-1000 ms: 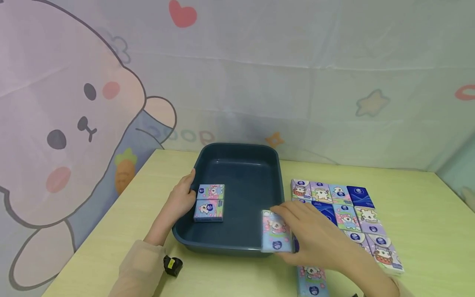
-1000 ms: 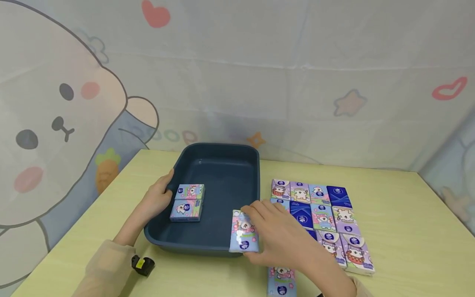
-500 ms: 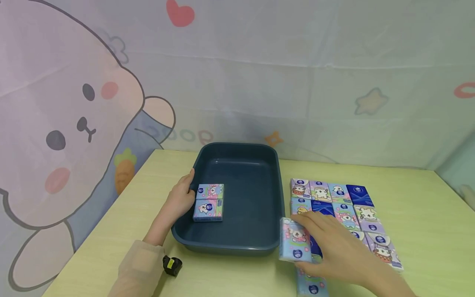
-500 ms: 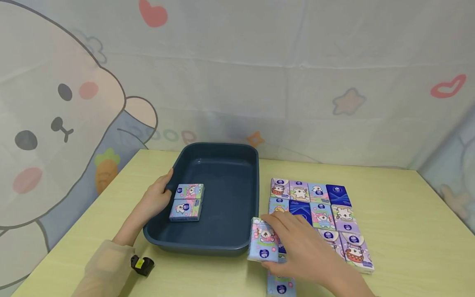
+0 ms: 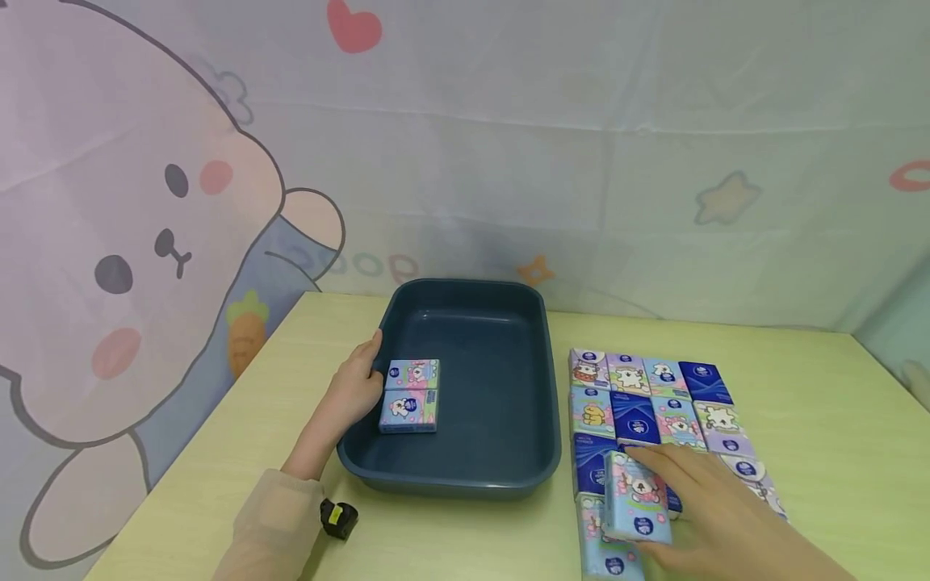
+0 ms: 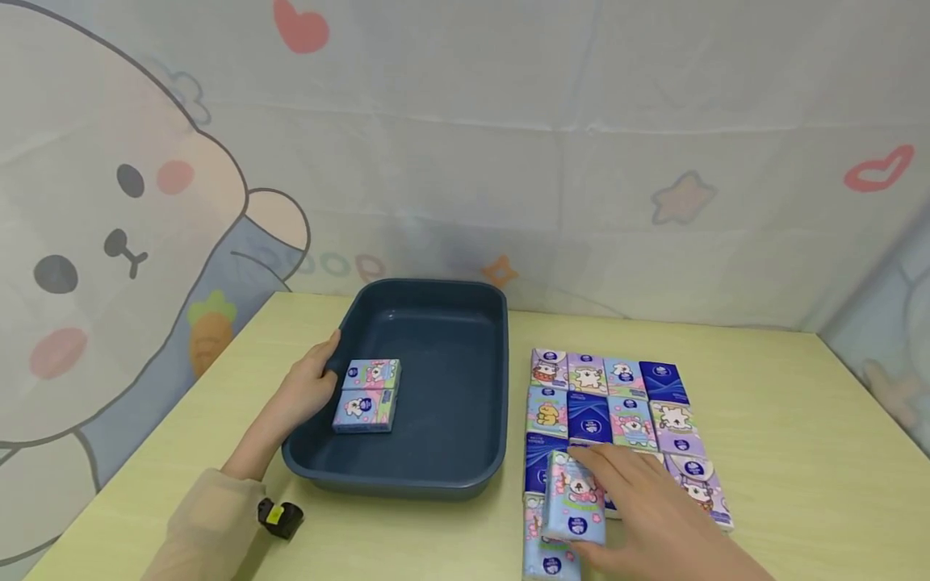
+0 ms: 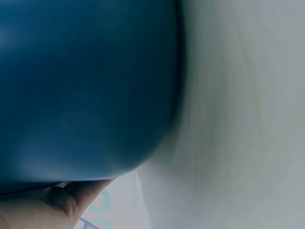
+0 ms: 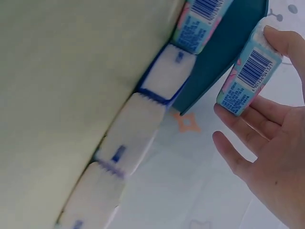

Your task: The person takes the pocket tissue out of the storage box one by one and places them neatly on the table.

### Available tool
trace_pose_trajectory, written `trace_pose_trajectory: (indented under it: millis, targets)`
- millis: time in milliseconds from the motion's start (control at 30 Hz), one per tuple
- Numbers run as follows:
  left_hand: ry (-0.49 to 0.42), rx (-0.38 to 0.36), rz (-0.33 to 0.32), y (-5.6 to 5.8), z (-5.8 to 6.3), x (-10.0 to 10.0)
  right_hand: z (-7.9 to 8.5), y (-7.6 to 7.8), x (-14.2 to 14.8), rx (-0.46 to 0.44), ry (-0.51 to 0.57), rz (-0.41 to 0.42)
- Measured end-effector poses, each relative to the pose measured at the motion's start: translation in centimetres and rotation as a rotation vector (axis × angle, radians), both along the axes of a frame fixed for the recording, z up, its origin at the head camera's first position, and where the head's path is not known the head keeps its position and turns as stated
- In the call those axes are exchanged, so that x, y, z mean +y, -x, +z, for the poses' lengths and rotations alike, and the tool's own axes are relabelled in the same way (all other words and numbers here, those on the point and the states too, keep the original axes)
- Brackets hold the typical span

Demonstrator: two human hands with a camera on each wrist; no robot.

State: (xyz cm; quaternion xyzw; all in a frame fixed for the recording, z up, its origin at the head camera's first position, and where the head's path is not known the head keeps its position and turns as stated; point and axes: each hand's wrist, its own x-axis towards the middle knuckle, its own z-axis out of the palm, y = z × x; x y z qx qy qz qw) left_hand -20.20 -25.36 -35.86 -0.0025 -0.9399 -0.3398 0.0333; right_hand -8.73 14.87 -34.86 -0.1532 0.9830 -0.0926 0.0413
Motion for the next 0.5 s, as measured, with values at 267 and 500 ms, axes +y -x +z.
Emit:
trace_pose_trajectory:
  millis: [267, 500]
  targets:
    - [0.007, 0.005, -0.003, 0.0, 0.0, 0.0, -1.6, -0.5, 2.0, -0.107, 0.004, 0.001]
    - [0.010, 0.008, -0.005, 0.0, 0.0, 0.0, -2.0, -0.8, 3.0, -0.174, 0.023, 0.055]
